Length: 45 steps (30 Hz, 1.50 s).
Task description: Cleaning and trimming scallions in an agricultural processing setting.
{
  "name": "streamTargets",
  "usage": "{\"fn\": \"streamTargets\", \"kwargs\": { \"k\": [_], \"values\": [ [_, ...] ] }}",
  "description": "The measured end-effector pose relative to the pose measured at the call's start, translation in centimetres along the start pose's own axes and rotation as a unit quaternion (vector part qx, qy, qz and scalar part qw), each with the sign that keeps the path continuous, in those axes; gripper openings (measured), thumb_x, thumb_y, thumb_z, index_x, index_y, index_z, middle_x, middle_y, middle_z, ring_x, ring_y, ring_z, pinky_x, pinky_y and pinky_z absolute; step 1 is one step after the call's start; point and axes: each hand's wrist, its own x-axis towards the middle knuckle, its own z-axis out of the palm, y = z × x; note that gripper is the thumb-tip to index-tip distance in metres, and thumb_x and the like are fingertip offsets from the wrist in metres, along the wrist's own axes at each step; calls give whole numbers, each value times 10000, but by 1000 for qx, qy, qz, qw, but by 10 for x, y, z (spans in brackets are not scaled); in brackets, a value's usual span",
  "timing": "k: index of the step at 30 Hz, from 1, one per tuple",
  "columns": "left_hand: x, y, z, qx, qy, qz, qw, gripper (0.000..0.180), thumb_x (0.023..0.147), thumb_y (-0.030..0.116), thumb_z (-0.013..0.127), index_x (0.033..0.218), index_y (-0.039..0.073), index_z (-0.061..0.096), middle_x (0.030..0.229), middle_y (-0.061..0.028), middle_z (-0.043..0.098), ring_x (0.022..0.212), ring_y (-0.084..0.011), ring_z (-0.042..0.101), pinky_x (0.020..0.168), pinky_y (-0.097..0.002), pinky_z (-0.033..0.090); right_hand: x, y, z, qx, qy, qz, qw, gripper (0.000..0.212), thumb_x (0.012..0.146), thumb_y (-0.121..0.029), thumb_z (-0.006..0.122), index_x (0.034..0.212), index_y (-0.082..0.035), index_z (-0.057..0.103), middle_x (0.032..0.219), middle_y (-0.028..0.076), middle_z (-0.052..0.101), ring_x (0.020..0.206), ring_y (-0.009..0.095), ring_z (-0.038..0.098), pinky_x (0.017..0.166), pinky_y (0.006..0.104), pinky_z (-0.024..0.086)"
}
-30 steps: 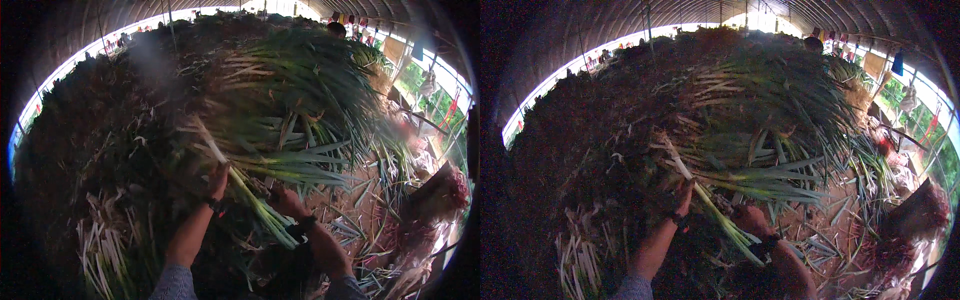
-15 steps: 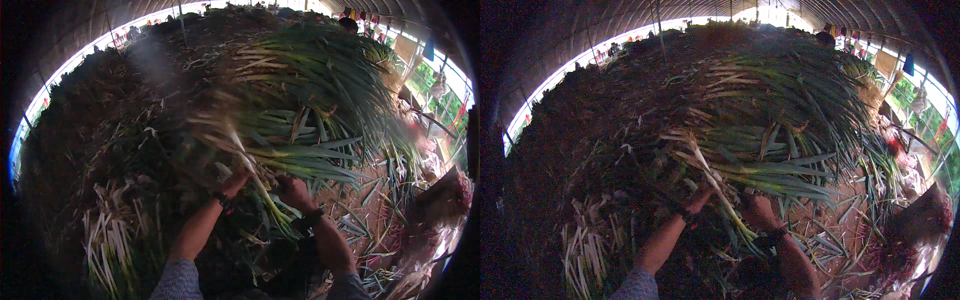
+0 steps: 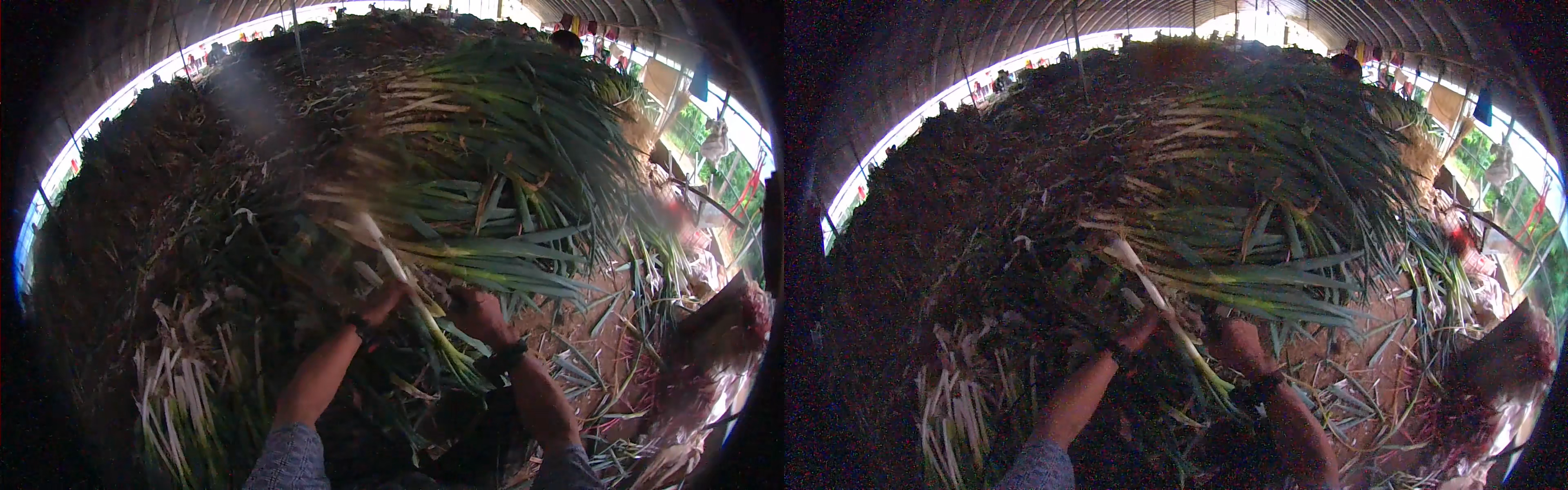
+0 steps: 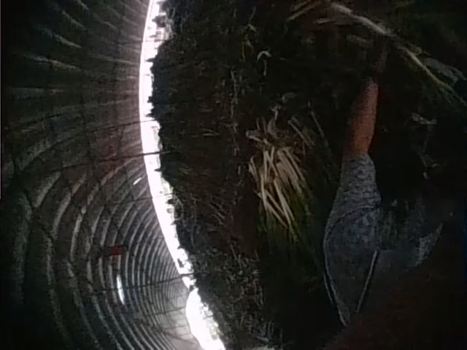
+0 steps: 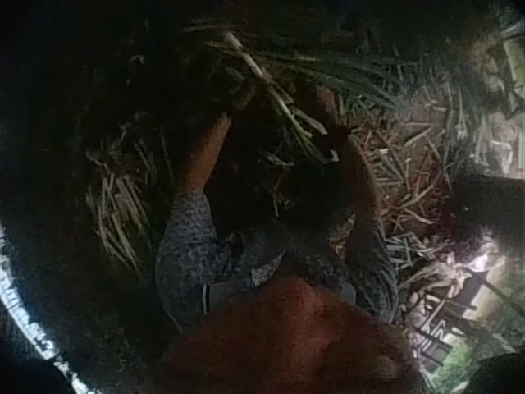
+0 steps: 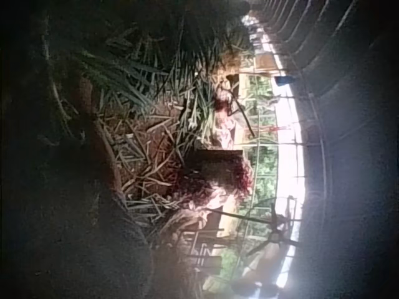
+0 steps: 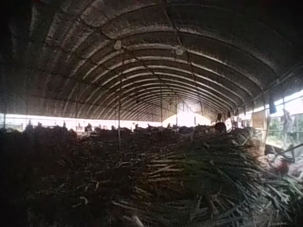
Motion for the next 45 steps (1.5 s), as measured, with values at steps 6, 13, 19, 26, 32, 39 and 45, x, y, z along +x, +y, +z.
{"fn": "streamTargets", "kwargs": {
  "k": [6, 13, 19, 26, 32, 39, 45],
  "values": [
    [7, -14, -14, 82, -52, -13, 995, 308, 850, 372, 587, 980, 93, 605, 951, -22, 549, 875, -139, 517, 802, -318, 431, 1, -11, 4, 16, 36, -15, 999, 299, 803, -293, 644, 1025, -94, 617, 786, 182, 649, 731, 404, 628, 627, 490, 508],
    [4, -17, -20, -174, 33, -67, 982, 350, 929, 440, 539, 1048, 110, 547, 912, -12, 526, 842, -140, 519, 756, -337, 455, -5, -5, 1, 16, -47, 37, 998, 293, 821, -325, 628, 965, -73, 668, 819, 175, 672, 800, 394, 647, 715, 447, 522],
    [25, -25, -79, -368, 257, 109, 887, 354, 907, 469, 595, 1026, 140, 537, 852, -6, 541, 774, -154, 552, 675, -337, 495, -23, -3, 8, -75, -196, 6, 978, 288, 852, -311, 565, 1037, -102, 637, 794, 187, 666, 732, 382, 663, 640, 492, 526],
    [10, 20, -52, -444, 87, 121, 884, 295, 945, 399, 574, 1044, 125, 530, 878, -27, 537, 773, -159, 522, 659, -378, 476, -36, 8, -4, -3, -139, -18, 990, 333, 824, -329, 600, 1065, -101, 633, 854, 185, 669, 763, 382, 658, 659, 493, 526],
    [15, -38, -49, -334, 217, 15, 917, 223, 919, 349, 599, 945, 144, 515, 798, 0, 524, 711, -139, 500, 614, -311, 451, -46, 17, 4, -11, -177, -2, 984, 336, 807, -321, 624, 1066, -109, 648, 869, 174, 668, 785, 376, 655, 686, 463, 523],
    [8, -55, -86, -338, 275, 70, 897, 265, 900, 384, 613, 941, 137, 525, 807, 21, 474, 736, -147, 469, 654, -319, 426, -49, 24, 14, -67, -263, -33, 962, 327, 803, -340, 618, 1037, -115, 659, 942, 140, 678, 849, 315, 660, 725, 430, 514],
    [-40, 92, -213, -158, 468, 259, 830, 277, 928, 388, 590, 907, 116, 549, 682, 35, 469, 582, -82, 461, 520, -276, 387, -48, 32, 15, -48, -258, -57, 963, 335, 770, -333, 649, 1020, -110, 657, 907, 128, 682, 808, 298, 660, 722, 417, 515]
  ]
}}
